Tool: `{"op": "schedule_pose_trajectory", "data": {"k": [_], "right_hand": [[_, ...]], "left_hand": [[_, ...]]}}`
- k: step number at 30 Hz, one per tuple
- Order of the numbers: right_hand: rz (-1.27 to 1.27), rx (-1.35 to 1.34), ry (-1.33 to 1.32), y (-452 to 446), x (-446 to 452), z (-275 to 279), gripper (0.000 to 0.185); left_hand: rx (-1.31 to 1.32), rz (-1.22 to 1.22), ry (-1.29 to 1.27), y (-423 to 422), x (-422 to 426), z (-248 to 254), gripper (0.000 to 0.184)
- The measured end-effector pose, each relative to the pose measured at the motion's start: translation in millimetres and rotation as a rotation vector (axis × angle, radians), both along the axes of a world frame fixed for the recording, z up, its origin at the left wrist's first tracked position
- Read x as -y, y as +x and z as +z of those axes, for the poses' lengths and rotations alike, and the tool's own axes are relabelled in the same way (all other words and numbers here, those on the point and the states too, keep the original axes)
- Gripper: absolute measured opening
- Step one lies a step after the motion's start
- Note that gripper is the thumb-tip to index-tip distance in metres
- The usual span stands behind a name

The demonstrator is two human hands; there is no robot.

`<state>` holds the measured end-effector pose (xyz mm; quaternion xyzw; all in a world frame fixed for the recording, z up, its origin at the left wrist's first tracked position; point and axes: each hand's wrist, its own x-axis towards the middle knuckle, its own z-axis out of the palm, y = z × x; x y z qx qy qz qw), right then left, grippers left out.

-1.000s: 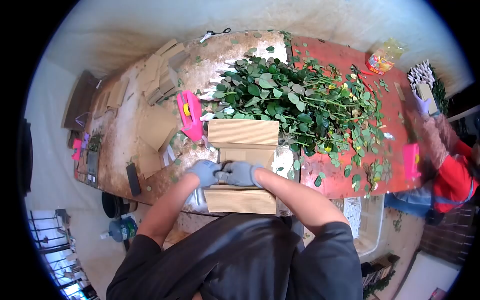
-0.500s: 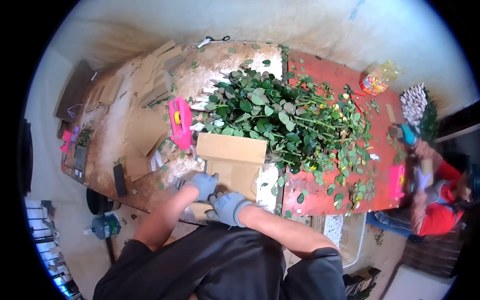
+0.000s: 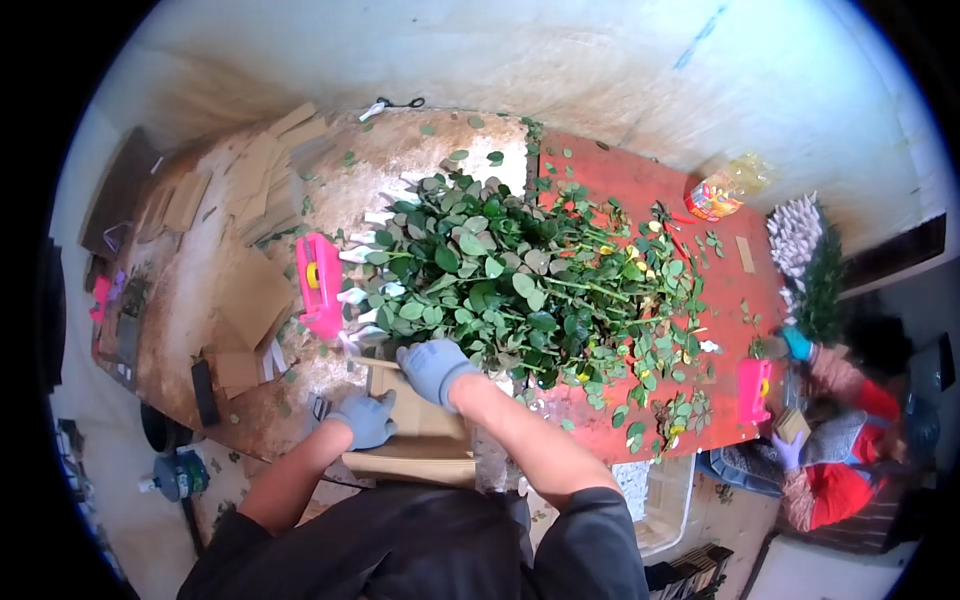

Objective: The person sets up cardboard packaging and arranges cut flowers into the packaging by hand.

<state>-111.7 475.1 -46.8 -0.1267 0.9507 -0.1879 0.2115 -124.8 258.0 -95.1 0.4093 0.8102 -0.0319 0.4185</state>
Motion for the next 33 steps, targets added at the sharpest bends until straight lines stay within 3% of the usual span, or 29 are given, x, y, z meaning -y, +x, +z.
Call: {"op": "schedule_pose_trajectory", "data": {"k": [2,3,5,7,11,14,17,19,20,22,24,26,27,29,33], "right_hand": [[0.025,0.21,-0.178,-22,-21,11,0.056],[-0.135,0.177,-0.416,-29,-34,-8,0.051],[-0.359,-0.13,-0.441,-47,-60,-2,0.043],[-0.491,-0.577,-0.03,-62,-77,-15,0.035],[-0.364,-0.329,0.527,-78,-93,-45,0.027],[-0.301,-0.201,0.637,-84,-86,-41,0.026],[-0.183,-0.284,0.786,-90,-84,-32,0.025],[-0.279,-0.513,0.827,-92,-92,-5,0.026],[-0.388,-0.463,0.794,-93,-94,20,0.028],[-0.535,-0.544,0.764,-87,-99,84,0.045],[-0.653,-0.839,0.642,-87,-123,107,0.045],[-0.581,-1.105,0.32,-74,-140,143,0.024],[-0.526,-1.171,0.351,-56,-133,163,0.02],[-0.379,-1.346,0.364,-21,-112,200,0.028],[-0.179,-1.161,0.361,48,-70,194,0.034]], "left_hand": [[-0.005,-0.018,-0.006,-2,-1,-1,0.067],[-0.011,-0.029,0.007,-3,-1,-2,0.067],[-0.023,-0.034,-0.002,-3,0,1,0.069],[-0.012,-0.036,-0.016,-3,0,1,0.07],[-0.018,-0.037,-0.028,-3,4,0,0.072],[-0.018,-0.025,-0.015,-4,4,5,0.071],[-0.015,0.019,-0.006,0,7,8,0.069],[-0.029,-0.007,-0.016,0,8,7,0.068],[-0.025,0.024,-0.004,1,10,4,0.068],[-0.015,0.039,0.006,1,12,2,0.068],[-0.012,0.039,0.018,1,13,1,0.068],[-0.02,0.03,0.028,0,13,-3,0.068],[-0.029,0.02,0.033,1,14,-6,0.068],[-0.03,0.028,0.035,-2,15,-9,0.068],[-0.05,0.05,0.071,-3,29,-31,0.067]]}}
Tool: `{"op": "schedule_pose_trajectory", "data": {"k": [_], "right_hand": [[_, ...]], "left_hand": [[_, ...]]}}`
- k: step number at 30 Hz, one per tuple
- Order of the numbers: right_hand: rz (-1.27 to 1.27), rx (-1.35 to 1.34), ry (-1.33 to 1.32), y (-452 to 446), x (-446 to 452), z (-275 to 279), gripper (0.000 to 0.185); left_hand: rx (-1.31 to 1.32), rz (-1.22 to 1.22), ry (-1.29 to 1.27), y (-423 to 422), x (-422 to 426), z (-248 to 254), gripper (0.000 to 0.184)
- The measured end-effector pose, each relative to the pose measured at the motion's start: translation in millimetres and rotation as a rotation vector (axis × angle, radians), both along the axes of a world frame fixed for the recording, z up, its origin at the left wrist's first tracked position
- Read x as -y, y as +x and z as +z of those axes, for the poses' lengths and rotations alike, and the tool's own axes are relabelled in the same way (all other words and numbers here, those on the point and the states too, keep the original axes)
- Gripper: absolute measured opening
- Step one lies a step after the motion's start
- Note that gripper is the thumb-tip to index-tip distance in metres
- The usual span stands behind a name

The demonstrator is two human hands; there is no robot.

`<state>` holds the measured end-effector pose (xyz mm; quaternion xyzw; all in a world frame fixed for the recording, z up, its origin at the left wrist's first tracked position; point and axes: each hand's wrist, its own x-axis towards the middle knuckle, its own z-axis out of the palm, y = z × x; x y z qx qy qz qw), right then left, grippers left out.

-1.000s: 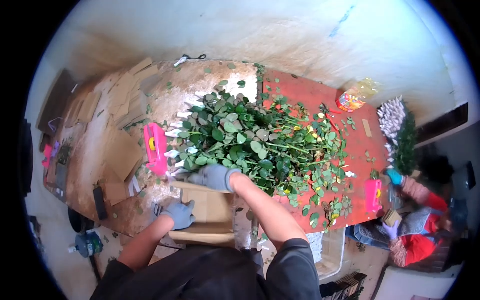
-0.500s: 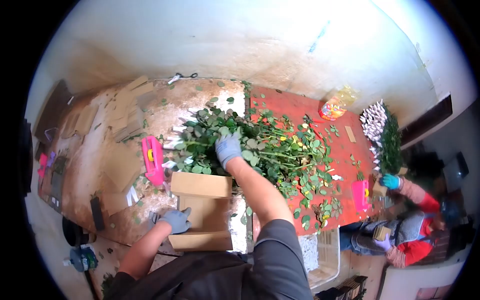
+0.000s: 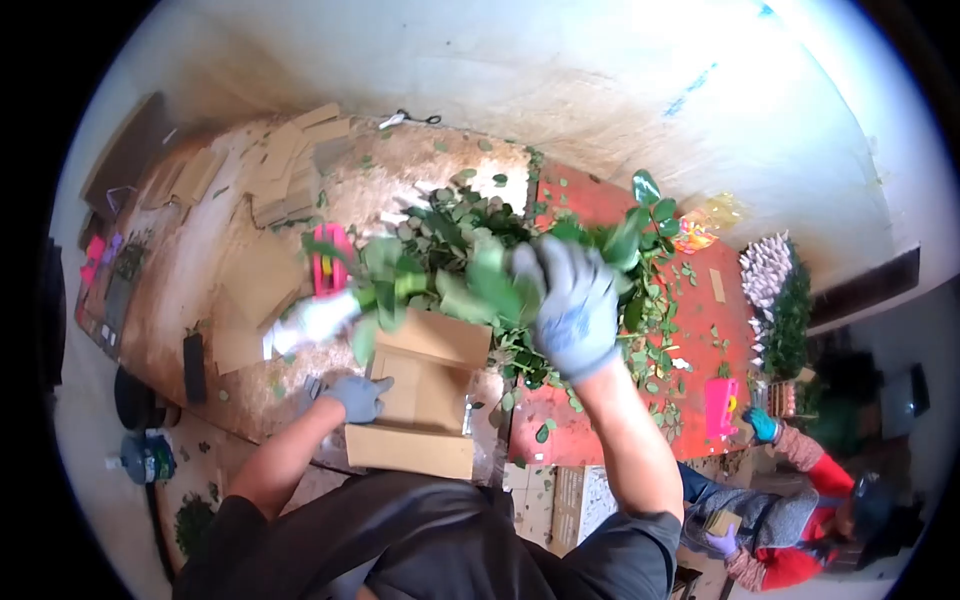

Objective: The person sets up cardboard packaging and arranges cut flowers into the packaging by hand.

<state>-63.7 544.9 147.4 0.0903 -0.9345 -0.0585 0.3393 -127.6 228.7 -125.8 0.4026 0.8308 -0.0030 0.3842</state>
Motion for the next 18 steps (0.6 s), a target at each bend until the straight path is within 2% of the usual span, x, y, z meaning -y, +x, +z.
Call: {"op": "schedule_pose_trajectory", "data": {"k": [1,2,3,5,6,8,11,14,15,16,18], "right_hand": [[-0.036,0.236,0.147,16,4,-17,0.03],[-0.036,0.177,0.287,32,10,-38,0.029],[-0.007,0.407,0.132,42,17,-57,0.026],[-0.055,0.79,0.07,65,31,-100,0.023],[-0.073,0.933,0.072,75,37,-125,0.025],[0.025,1.228,0.031,86,35,-175,0.022],[0.054,1.373,-0.059,98,27,-251,0.022],[-0.048,1.532,0.082,86,30,-249,0.027],[-0.017,1.503,0.194,83,30,-249,0.031],[-0.01,1.51,0.188,76,37,-233,0.031],[0.083,1.173,0.172,65,56,-200,0.025]], "left_hand": [[0.05,0.085,0.075,-2,3,1,0.065],[0.173,0.22,0.103,-10,8,-13,0.062],[0.29,0.359,0.134,-17,13,-26,0.059],[0.467,0.461,0.094,-31,18,-17,0.051],[0.453,0.375,0.076,-29,16,15,0.049],[0.094,-0.031,0.267,-38,29,-19,0.051],[0.233,-0.003,0.169,-48,17,-7,0.061],[0.25,0.036,0.08,-54,10,1,0.062],[0.26,0.035,0.062,-55,10,0,0.062],[0.268,0.033,0.044,-56,9,-1,0.062],[0.275,0.025,0.065,-56,13,-15,0.06]]}}
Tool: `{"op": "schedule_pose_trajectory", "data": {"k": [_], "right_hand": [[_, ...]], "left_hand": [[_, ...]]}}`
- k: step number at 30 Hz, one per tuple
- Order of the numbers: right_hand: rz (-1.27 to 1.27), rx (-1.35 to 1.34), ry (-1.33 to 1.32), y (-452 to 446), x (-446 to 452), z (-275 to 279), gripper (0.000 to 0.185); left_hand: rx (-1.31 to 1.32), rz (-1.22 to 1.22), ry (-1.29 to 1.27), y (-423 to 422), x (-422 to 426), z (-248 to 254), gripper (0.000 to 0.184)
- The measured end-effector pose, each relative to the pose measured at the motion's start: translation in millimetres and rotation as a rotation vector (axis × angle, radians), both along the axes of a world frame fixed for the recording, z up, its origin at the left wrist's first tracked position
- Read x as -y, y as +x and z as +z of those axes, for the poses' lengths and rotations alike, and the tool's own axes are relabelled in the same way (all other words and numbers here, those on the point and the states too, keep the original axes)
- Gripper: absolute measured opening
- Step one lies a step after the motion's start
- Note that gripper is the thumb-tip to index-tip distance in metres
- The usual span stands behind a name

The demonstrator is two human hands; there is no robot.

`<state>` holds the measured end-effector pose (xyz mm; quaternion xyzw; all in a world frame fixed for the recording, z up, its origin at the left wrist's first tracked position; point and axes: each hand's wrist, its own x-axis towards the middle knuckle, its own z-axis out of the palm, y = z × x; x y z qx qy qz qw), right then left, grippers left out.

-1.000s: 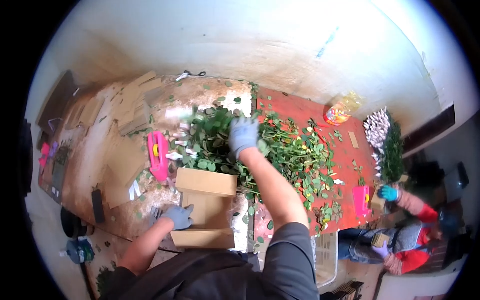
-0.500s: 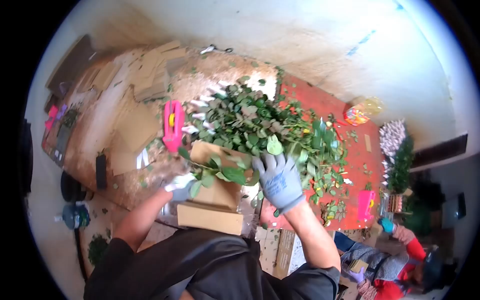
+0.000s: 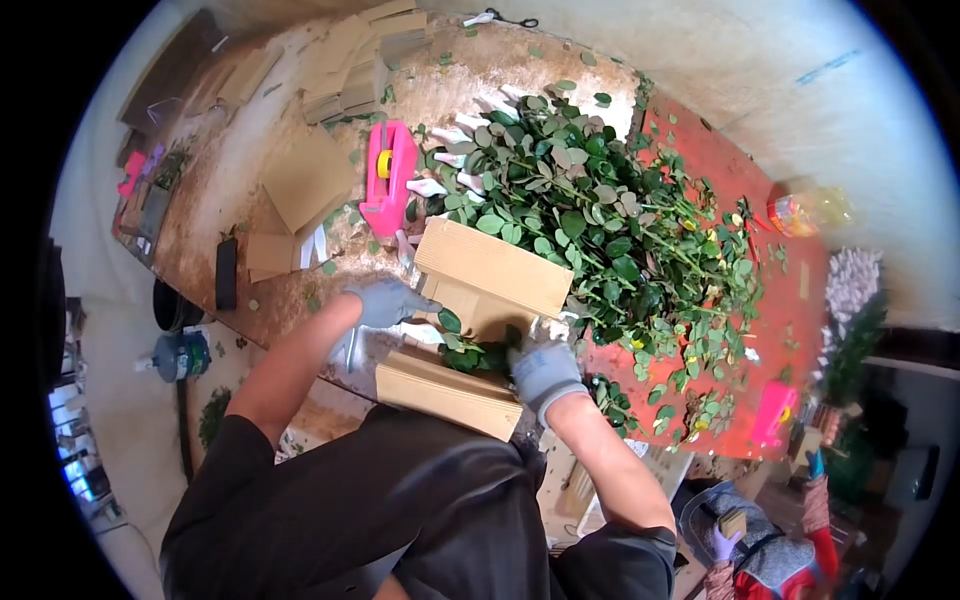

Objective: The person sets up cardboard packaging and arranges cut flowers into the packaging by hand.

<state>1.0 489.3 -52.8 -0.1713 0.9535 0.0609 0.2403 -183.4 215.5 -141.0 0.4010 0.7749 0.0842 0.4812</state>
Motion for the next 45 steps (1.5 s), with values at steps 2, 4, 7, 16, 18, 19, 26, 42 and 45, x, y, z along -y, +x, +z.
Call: {"op": "schedule_pose_trajectory", "data": {"k": [2,4,7,16,18,19,26,42,45], "right_hand": [[0.016,-0.084,-0.233,-19,22,8,0.024],[0.075,-0.031,-0.343,-44,49,5,0.025],[-0.008,0.068,-0.412,-59,73,-50,0.03],[0.076,0.292,-0.436,-49,74,-71,0.036],[0.032,0.289,-0.458,-45,72,-69,0.036],[0.027,0.29,-0.46,-45,72,-70,0.036],[-0.032,0.241,-0.575,-41,71,-96,0.043],[0.051,0.19,-0.531,-41,73,-86,0.044],[0.119,0.316,-0.432,-47,75,-85,0.045]], "left_hand": [[-0.082,-0.027,0.046,3,4,-5,0.056],[-0.044,0.001,-0.008,2,-2,9,0.053],[-0.144,-0.047,0.07,2,4,-9,0.055],[-0.184,-0.102,0.009,17,-8,40,0.059],[-0.17,-0.034,0.018,26,-6,41,0.046],[-0.16,0.017,0.102,31,-3,42,0.04],[-0.155,-0.15,0.11,42,4,32,0.029],[-0.41,-0.107,-0.21,0,70,97,0.026],[-0.374,0.075,0.275,26,69,96,0.032]]}}
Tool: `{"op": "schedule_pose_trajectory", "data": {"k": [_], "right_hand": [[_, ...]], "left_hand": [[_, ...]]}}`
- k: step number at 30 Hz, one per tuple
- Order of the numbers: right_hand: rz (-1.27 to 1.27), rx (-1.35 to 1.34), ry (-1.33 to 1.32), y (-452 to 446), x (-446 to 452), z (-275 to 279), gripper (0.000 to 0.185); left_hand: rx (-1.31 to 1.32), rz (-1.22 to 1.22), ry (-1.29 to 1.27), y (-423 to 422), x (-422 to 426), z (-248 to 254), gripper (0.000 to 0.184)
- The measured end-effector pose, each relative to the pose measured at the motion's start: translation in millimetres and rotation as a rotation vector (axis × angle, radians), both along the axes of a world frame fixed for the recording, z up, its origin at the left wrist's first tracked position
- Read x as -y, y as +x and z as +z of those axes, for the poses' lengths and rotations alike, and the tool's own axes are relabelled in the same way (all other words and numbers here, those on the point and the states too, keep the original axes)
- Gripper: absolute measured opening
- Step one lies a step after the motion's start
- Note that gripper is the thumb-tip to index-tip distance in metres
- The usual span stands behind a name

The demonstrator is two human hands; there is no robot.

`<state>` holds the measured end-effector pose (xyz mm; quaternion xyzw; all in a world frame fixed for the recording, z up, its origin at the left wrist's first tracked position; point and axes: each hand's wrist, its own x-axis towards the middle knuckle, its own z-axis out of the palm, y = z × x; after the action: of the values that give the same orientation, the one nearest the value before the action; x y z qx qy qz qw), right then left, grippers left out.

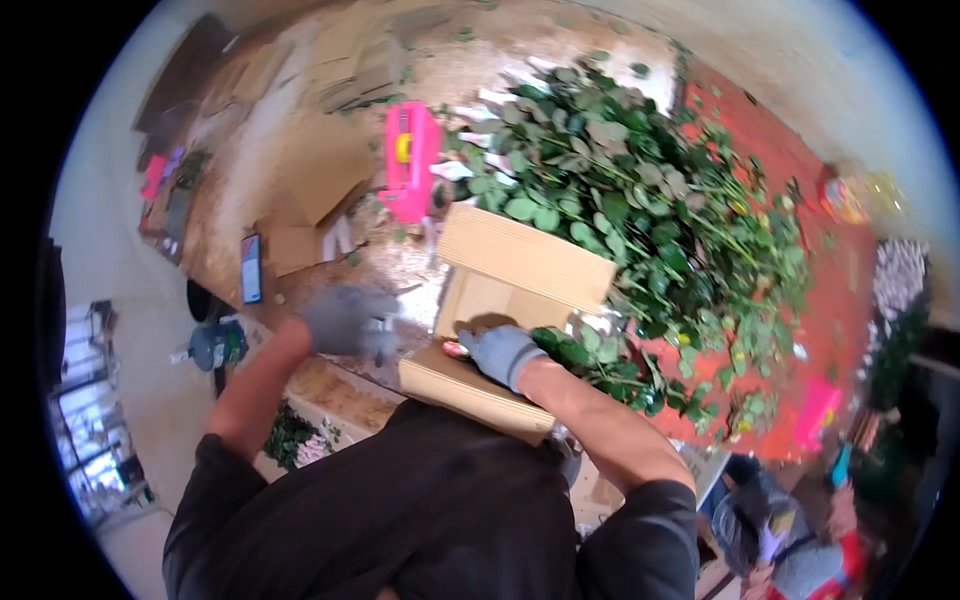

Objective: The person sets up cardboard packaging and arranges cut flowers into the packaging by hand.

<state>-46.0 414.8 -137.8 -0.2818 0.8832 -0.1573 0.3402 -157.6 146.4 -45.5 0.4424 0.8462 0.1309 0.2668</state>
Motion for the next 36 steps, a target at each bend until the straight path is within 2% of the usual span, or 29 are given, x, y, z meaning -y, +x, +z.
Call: {"op": "schedule_pose_trajectory", "data": {"k": [1,2,3,4,5,6,7,8,10,13,15,17,18,19,21,22,24,26,28,29,31,33,36], "right_hand": [[-0.035,-0.121,-0.067,6,-5,-1,0.045],[-0.037,-0.126,-0.084,8,-6,-10,0.047],[-0.032,-0.135,-0.104,7,-4,-18,0.048],[-0.028,-0.123,-0.069,4,-6,-7,0.05],[0.003,-0.162,-0.106,6,-9,-20,0.052],[0.001,-0.166,-0.102,6,-9,-29,0.052],[0.0,-0.075,-0.057,0,-7,-8,0.051],[0.041,-0.075,-0.028,0,-8,-19,0.05],[0.09,-0.085,0.009,1,-10,-35,0.049],[0.131,-0.041,0.061,0,-12,-43,0.049],[0.099,-0.012,0.002,-1,-14,-55,0.048],[0.097,-0.056,-0.068,0,-19,-66,0.048],[0.089,-0.092,-0.14,1,-20,-67,0.048],[0.094,-0.096,-0.139,-2,-17,-59,0.048],[0.128,-0.016,-0.052,-6,-14,-44,0.048],[0.13,-0.018,-0.049,-3,-16,-51,0.048],[0.043,-0.138,-0.157,1,-17,-56,0.049],[0.038,-0.099,-0.081,2,-17,-49,0.049],[0.033,-0.056,-0.004,2,-14,-44,0.05],[0.029,-0.05,0.008,2,-12,-46,0.051],[0.025,-0.046,0.021,1,-11,-49,0.052],[-0.01,-0.046,-0.053,1,-13,-49,0.053],[-0.019,-0.02,-0.009,4,-10,-43,0.05]], "left_hand": [[0.347,0.001,-0.123,3,-22,18,0.045],[0.395,-0.059,-0.188,11,-32,2,0.051],[0.284,-0.079,-0.214,22,-43,10,0.052],[0.386,-0.146,-0.086,25,-45,-6,0.053],[0.552,-0.128,-0.077,24,-55,-6,0.053],[0.571,-0.149,-0.104,23,-66,1,0.054],[0.595,-0.181,-0.127,23,-75,9,0.054],[0.577,-0.152,-0.125,25,-81,15,0.054],[0.551,-0.259,-0.222,31,-93,21,0.057],[0.5,-0.298,-0.185,39,-100,4,0.06],[0.465,-0.307,-0.185,43,-102,1,0.059],[0.3,-0.431,-0.249,53,-104,4,0.051],[0.17,-0.414,-0.248,65,-103,0,0.039],[0.166,-0.409,-0.247,75,-102,-1,0.039],[-0.191,-0.377,-0.145,93,-98,-5,0.031],[-0.232,-0.336,-0.002,97,-90,-13,0.029],[-0.263,-0.291,0.08,102,-82,-21,0.031],[-0.292,-0.248,0.166,103,-77,-23,0.034],[0.069,-0.149,0.139,94,-73,-9,0.051],[0.068,-0.149,0.141,83,-78,-1,0.051],[0.432,-0.261,-0.198,59,-99,11,0.069],[0.408,-0.3,-0.171,57,-105,-17,0.075],[0.367,-0.45,-0.219,57,-115,-13,0.076]]}}
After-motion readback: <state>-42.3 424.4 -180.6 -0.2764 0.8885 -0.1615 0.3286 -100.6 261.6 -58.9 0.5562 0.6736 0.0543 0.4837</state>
